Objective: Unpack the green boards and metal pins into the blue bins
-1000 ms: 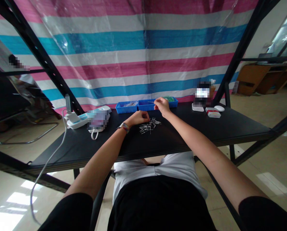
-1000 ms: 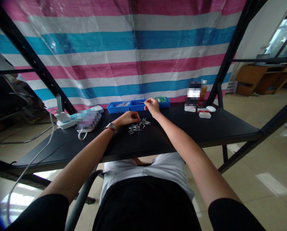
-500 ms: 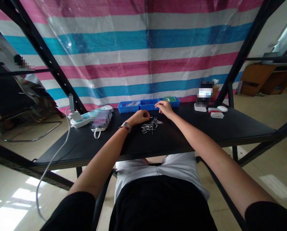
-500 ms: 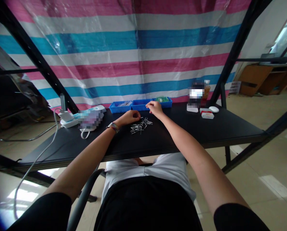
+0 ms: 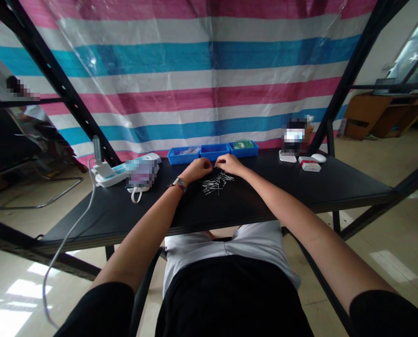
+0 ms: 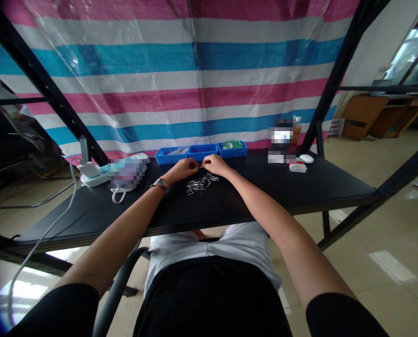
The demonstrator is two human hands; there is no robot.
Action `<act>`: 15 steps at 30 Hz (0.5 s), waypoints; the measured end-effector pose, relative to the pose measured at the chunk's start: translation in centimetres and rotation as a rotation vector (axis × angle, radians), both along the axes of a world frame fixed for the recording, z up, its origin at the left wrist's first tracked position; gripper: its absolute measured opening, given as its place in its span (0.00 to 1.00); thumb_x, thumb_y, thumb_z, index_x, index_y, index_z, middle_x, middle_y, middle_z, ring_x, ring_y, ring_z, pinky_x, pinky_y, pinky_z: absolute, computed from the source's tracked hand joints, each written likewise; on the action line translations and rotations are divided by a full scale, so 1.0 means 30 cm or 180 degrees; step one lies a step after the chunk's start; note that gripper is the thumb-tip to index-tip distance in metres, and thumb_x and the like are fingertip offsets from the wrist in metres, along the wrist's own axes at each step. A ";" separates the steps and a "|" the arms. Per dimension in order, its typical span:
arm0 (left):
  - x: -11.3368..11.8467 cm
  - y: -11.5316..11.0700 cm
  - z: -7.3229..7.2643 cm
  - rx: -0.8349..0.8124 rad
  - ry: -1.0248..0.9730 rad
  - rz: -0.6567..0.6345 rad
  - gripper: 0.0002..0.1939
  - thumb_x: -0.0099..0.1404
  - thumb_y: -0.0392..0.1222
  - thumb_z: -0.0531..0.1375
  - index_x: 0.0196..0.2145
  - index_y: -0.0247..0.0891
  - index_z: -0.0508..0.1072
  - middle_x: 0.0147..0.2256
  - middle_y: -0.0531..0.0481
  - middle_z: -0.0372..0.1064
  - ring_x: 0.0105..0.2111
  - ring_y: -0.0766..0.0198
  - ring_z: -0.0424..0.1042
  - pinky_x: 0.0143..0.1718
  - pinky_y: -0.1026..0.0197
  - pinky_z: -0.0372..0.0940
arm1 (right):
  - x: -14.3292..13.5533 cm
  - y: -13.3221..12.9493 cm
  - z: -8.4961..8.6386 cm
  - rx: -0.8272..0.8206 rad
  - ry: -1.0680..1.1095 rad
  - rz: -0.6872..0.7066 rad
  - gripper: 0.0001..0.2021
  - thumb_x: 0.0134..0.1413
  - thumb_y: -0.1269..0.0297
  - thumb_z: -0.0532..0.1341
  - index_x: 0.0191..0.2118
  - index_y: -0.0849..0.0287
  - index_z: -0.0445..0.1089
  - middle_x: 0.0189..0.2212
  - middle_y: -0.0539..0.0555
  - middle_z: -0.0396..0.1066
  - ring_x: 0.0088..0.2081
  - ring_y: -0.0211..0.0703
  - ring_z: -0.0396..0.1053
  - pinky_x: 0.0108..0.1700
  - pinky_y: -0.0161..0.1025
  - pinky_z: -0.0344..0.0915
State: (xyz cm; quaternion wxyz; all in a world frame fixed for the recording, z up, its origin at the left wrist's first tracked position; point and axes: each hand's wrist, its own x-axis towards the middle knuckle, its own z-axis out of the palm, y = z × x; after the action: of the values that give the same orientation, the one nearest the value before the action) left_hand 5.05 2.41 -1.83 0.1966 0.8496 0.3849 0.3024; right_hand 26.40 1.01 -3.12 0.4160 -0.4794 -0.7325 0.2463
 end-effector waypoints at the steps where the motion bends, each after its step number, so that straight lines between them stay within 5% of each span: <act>1: 0.001 -0.001 0.001 -0.0009 -0.0089 0.0026 0.03 0.59 0.39 0.66 0.31 0.39 0.80 0.31 0.47 0.79 0.32 0.58 0.74 0.36 0.60 0.66 | -0.002 -0.001 0.003 -0.0087 0.0104 -0.0025 0.09 0.55 0.73 0.66 0.25 0.57 0.80 0.23 0.47 0.76 0.20 0.35 0.66 0.28 0.34 0.61; 8: 0.025 -0.003 0.019 -0.0156 -0.0992 0.0056 0.07 0.61 0.44 0.68 0.33 0.37 0.79 0.34 0.47 0.78 0.34 0.62 0.73 0.39 0.62 0.66 | -0.020 -0.014 0.037 -0.0531 0.1347 -0.0223 0.05 0.52 0.75 0.67 0.31 0.58 0.80 0.26 0.50 0.79 0.23 0.35 0.70 0.23 0.29 0.62; 15: 0.029 -0.004 0.029 -0.0840 -0.1480 0.0136 0.20 0.67 0.58 0.67 0.29 0.39 0.72 0.24 0.51 0.67 0.23 0.65 0.65 0.24 0.63 0.58 | -0.018 -0.037 0.060 -0.0215 0.1633 -0.0214 0.02 0.52 0.70 0.71 0.32 0.58 0.80 0.27 0.50 0.79 0.26 0.36 0.73 0.25 0.30 0.65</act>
State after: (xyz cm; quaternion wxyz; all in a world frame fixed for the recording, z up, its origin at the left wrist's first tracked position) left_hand 5.93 2.29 -0.95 0.3824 0.7160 0.3833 0.4406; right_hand 25.86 -0.10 -1.31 0.5799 -0.4388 -0.5780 0.3702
